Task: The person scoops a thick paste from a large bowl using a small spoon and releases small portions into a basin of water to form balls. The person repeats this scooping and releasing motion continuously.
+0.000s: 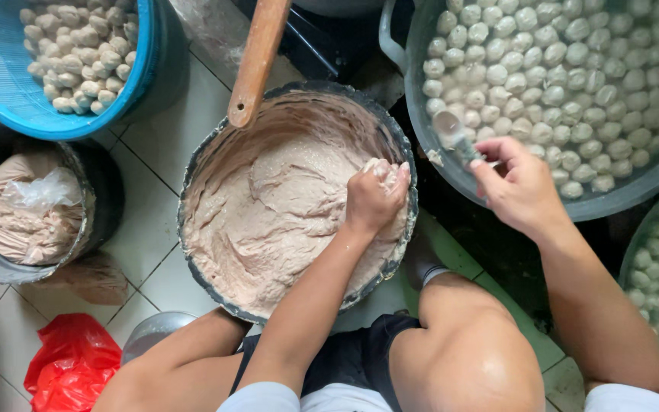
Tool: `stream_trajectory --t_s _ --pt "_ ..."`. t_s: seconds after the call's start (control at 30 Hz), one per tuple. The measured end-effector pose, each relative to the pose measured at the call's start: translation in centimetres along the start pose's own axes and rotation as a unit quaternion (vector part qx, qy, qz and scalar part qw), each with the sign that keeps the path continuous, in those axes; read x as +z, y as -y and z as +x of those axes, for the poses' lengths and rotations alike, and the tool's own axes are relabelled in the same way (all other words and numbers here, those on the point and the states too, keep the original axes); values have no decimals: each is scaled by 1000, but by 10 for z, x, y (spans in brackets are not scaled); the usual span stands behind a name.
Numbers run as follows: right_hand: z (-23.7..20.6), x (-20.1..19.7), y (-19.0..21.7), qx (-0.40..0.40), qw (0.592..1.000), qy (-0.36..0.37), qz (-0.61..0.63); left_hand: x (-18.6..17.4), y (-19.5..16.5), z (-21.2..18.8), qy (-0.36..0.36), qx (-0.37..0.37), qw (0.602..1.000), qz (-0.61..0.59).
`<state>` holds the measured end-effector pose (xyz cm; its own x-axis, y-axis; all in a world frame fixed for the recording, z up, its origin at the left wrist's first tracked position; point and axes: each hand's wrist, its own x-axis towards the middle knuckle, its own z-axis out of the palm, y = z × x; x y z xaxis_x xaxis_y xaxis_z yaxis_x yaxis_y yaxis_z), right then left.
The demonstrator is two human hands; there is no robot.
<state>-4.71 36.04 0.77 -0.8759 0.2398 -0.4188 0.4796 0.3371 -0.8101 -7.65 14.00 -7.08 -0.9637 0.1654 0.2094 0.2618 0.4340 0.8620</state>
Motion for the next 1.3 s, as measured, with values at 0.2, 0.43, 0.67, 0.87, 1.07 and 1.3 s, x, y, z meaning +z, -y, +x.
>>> stream_trajectory --t_s 0.2,0.43,0.67,0.87,1.07,1.3 --pt "-20 7 -3 -11 989 148 12 0 -11 0 -24 2 999 -36" --pt "-26 11 -5 19 979 197 58 -2 -12 2 16 21 1000 16" --pt "-16 6 -5 -79 989 -4 -125 -1 -21 3 -14 -3 1000 21" --pt "-22 2 -6 -82 991 -5 -104 2 -22 2 -17 -26 999 -17" --pt "-40 5 -13 -142 981 131 7 8 -20 0 20 -22 1000 -2" --pt "-46 -16 -32 66 990 97 78 -5 -27 -1 75 -30 984 157"
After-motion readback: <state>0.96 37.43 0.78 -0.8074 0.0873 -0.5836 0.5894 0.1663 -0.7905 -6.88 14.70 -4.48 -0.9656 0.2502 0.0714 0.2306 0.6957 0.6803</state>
